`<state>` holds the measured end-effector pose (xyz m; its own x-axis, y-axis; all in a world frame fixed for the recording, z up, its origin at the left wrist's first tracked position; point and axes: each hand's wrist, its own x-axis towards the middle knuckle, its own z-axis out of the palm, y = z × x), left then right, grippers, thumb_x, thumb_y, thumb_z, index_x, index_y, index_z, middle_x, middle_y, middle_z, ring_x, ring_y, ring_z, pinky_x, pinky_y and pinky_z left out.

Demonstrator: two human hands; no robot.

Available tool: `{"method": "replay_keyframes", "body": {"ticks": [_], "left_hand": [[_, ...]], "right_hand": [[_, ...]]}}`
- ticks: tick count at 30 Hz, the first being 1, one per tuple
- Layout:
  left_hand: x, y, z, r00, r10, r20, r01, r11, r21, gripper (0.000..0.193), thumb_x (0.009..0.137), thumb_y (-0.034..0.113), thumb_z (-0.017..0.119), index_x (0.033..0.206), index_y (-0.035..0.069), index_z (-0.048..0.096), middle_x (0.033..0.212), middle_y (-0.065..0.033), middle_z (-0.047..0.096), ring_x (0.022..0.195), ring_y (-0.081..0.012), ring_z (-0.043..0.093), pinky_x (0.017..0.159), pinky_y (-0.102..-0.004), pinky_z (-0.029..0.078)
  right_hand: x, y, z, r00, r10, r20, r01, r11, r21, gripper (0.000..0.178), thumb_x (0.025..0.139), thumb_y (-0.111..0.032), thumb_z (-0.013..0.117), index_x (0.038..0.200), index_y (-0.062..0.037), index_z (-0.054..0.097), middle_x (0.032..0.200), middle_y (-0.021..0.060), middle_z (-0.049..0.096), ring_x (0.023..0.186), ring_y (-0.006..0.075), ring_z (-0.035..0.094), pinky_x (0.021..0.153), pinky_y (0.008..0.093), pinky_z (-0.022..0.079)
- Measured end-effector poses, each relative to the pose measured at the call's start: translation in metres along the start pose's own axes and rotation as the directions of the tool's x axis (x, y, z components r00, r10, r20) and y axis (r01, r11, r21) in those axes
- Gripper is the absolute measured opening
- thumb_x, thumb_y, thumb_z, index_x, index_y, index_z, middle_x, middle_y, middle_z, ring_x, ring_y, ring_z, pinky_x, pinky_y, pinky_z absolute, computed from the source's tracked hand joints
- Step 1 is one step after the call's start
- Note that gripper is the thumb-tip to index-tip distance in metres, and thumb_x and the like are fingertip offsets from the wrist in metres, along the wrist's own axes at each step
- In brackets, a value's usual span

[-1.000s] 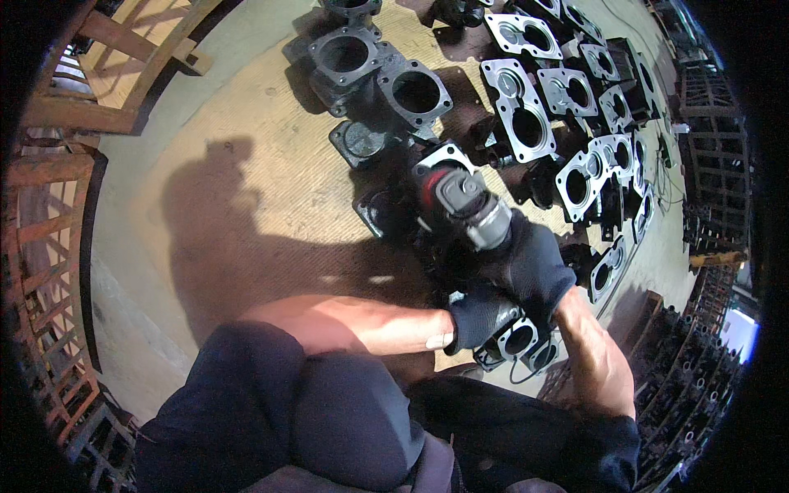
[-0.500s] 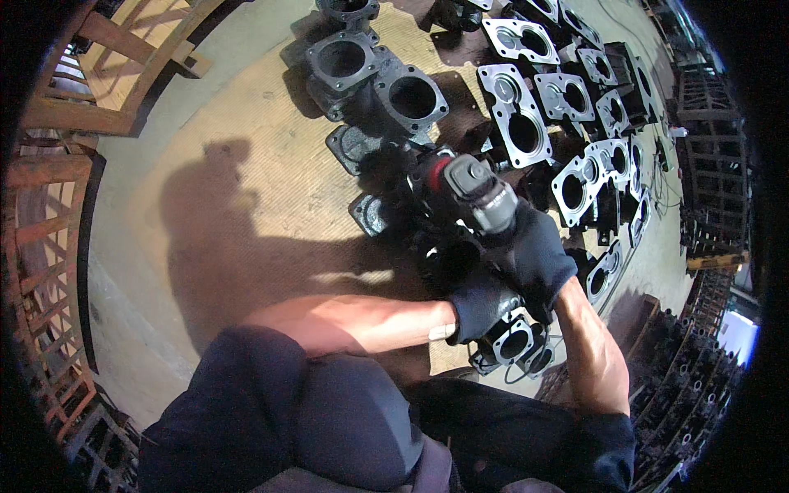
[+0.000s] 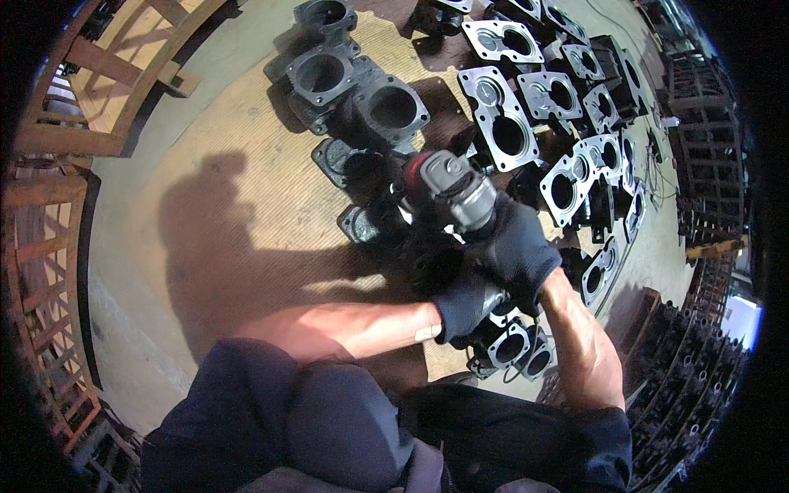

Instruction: The person uses a handheld angle grinder to smooth the edges of metal parts laid out on the floor. They work on several parts sequentially, repositioning them as needed, and then place the finished pieces aside.

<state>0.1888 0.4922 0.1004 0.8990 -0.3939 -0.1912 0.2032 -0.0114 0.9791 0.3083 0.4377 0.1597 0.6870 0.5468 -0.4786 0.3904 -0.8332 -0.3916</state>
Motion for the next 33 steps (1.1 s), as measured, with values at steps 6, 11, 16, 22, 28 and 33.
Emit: {"method": "replay_keyframes", "body": {"ticks": [6,11,16,22,28,33], "left_hand": [[0.025,0.007,0.015,0.994,0.039,-0.099,-0.026,0.991,0.133,0.024,0.096,0.015,0.058,0.11,-0.001,0.068,0.108,-0.0183,0.07,0.102,-0.0258,0.065,0.093,-0.0392,0.049],[0.021,-0.031,0.035,0.983,0.121,-0.14,-0.091,0.976,0.2,0.023,0.097,0.012,0.057,0.111,-0.002,0.068,0.108,-0.0173,0.07,0.099,-0.0243,0.065,0.091,-0.0365,0.049],[0.009,-0.014,0.011,0.976,0.087,-0.202,-0.07,0.993,0.093,0.024,0.098,0.015,0.055,0.112,0.0,0.068,0.106,-0.0162,0.07,0.098,-0.0232,0.065,0.09,-0.0359,0.049],[0.014,0.019,0.011,0.999,-0.028,-0.025,0.03,0.995,0.091,0.027,0.099,0.017,0.054,0.115,0.0,0.068,0.114,-0.0182,0.069,0.105,-0.0271,0.065,0.094,-0.0393,0.049],[0.011,0.009,0.018,0.999,-0.046,-0.003,0.046,0.994,0.095,0.03,0.099,0.016,0.054,0.121,0.0,0.066,0.124,-0.019,0.066,0.113,-0.0267,0.062,0.101,-0.0372,0.046],[0.011,-0.015,0.006,0.988,-0.021,-0.156,0.011,0.998,-0.066,0.029,0.098,0.018,0.055,0.116,-0.002,0.068,0.115,-0.0191,0.07,0.106,-0.027,0.065,0.096,-0.0399,0.048]], "right_hand": [[-0.012,0.023,-0.017,0.998,0.019,-0.067,-0.013,0.997,0.081,0.046,0.073,-0.015,0.078,0.115,-0.0022,0.066,0.096,0.0152,0.075,0.086,0.028,0.073,0.08,0.0363,0.056],[-0.01,0.025,0.0,0.998,-0.011,-0.063,0.015,0.998,0.066,0.054,0.068,-0.021,0.087,0.115,-0.0024,0.067,0.097,0.0149,0.076,0.089,0.0246,0.074,0.082,0.0349,0.057],[0.011,0.005,0.001,1.0,-0.004,-0.021,0.006,0.994,0.112,0.05,0.067,-0.014,0.084,0.112,-0.0009,0.066,0.098,0.0124,0.075,0.091,0.0202,0.072,0.084,0.0336,0.056],[-0.017,0.031,-0.01,0.998,0.061,-0.03,-0.055,0.98,0.194,0.054,0.069,-0.015,0.085,0.117,-0.0006,0.065,0.101,0.0109,0.075,0.092,0.016,0.07,0.085,0.0328,0.056],[-0.015,0.023,-0.002,0.998,0.059,-0.037,-0.051,0.983,0.178,0.06,0.066,-0.016,0.086,0.119,0.0002,0.064,0.102,0.0128,0.075,0.095,0.0189,0.071,0.086,0.0338,0.056],[0.011,0.0,-0.003,0.998,0.031,-0.052,-0.031,1.0,0.005,0.057,0.065,-0.019,0.086,0.116,-0.001,0.065,0.101,0.0164,0.074,0.092,0.0252,0.073,0.087,0.0357,0.056]]}}
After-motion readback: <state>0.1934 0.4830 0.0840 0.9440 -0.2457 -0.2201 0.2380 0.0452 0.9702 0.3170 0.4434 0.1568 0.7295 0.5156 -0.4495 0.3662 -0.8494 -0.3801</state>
